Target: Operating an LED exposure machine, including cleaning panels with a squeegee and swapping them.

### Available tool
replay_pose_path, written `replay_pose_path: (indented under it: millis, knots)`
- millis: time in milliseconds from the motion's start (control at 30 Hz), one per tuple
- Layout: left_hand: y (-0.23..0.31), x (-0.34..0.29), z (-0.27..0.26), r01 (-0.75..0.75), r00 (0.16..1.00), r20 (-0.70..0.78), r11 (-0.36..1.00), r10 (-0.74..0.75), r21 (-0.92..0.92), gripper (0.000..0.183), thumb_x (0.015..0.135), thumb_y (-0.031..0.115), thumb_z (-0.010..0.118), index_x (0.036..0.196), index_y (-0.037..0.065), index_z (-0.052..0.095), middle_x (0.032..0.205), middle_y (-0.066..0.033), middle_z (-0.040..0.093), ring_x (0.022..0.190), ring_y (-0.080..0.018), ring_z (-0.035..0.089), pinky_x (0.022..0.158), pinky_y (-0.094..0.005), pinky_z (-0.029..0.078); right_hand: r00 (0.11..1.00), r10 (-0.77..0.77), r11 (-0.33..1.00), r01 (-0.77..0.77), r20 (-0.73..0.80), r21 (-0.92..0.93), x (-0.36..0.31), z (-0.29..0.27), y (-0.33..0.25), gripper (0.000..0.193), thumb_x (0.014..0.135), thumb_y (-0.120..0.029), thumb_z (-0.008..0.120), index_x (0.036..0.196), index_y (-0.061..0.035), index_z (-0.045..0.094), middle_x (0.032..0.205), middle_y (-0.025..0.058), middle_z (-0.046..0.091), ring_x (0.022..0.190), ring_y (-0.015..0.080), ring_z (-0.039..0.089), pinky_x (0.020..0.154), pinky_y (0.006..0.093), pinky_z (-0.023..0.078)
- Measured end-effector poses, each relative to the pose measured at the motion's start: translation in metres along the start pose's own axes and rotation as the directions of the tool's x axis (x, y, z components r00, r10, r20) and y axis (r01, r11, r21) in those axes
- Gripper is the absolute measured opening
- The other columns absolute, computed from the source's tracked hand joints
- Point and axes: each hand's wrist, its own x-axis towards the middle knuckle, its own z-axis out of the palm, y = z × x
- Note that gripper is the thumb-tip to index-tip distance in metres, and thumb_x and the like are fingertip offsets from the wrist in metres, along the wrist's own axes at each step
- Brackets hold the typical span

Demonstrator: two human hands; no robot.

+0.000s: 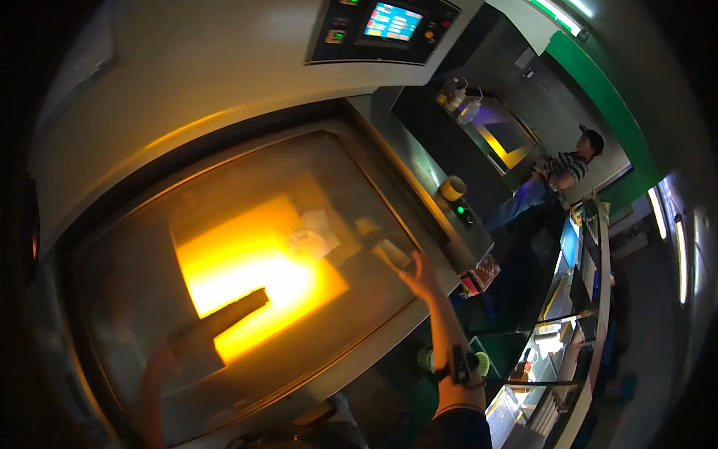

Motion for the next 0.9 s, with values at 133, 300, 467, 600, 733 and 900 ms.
replay_pose_path:
  millis: [133,300,467,600,733,900]
  knots:
    - [0.106,-0.094,0.091,-0.149,0.961,0.233,0.989,0.146,-0.005,0.072,0.072,0.019,0.069,0.14,0.005,0.052,0.143,-0.016,0.054,0.128,-0.0337,0.054,0.107,-0.0408,0.044,0.952,0.305,0.907,-0.3,-0.03,-0.296,0.1,-0.074,0.064,0.094,0.078,-0.038,0.081,0.152,-0.0055,0.033,0.153,0.0208,0.039,0.14,0.0382,0.039,0.112,0.0452,0.038]
    - [0.171,-0.115,0.152,-0.071,0.991,0.109,0.995,0.079,-0.069,0.077,0.069,0.017,0.071,0.142,0.009,0.049,0.143,-0.0139,0.054,0.128,-0.0326,0.055,0.108,-0.0403,0.044,0.919,0.361,0.878,-0.392,-0.159,-0.275,0.139,-0.09,0.164,0.104,0.076,-0.061,0.075,0.154,-0.0103,0.028,0.156,0.0166,0.035,0.143,0.0376,0.034,0.114,0.0574,0.03]
    - [0.195,-0.124,0.16,-0.094,0.991,-0.088,0.994,0.099,0.05,0.074,0.071,0.011,0.069,0.143,0.007,0.05,0.144,-0.0109,0.054,0.127,-0.0311,0.055,0.111,-0.0409,0.041,0.922,0.275,0.869,-0.36,-0.271,-0.341,0.124,-0.078,0.165,0.108,0.072,-0.069,0.071,0.154,-0.0116,0.029,0.159,0.0097,0.032,0.149,0.0327,0.023,0.118,0.0594,0.02]
    - [0.212,-0.128,0.142,0.115,0.99,0.087,0.993,-0.112,-0.026,0.077,0.071,0.009,0.071,0.145,0.013,0.049,0.146,-0.0063,0.053,0.13,-0.03,0.053,0.11,-0.0442,0.043,0.936,0.279,0.872,-0.341,-0.214,-0.351,0.131,-0.084,0.153,0.108,0.072,-0.071,0.07,0.153,-0.0111,0.031,0.157,0.0108,0.033,0.147,0.0345,0.026,0.118,0.0582,0.022]
    - [0.214,-0.158,0.18,0.047,0.987,-0.154,0.996,-0.035,0.08,0.077,0.072,0.007,0.071,0.145,0.016,0.048,0.147,-0.0045,0.052,0.13,-0.0309,0.053,0.107,-0.0439,0.046,0.956,0.28,0.87,-0.292,-0.09,-0.398,0.142,-0.068,0.147,0.09,0.085,-0.06,0.064,0.153,-0.0099,0.031,0.158,0.0148,0.032,0.146,0.0384,0.028,0.119,0.0562,0.022]
    - [0.26,-0.212,0.181,0.291,0.925,-0.196,0.937,-0.327,-0.192,0.067,0.079,0.006,0.065,0.143,0.018,0.05,0.142,-0.0088,0.056,0.129,-0.0322,0.054,0.101,-0.0435,0.05,0.904,-0.332,0.888,0.204,-0.269,-0.411,-0.012,0.03,0.14,0.064,0.096,-0.042,0.056,0.149,-0.0084,0.04,0.156,0.0205,0.032,0.145,0.0418,0.028,0.119,0.0581,0.019]
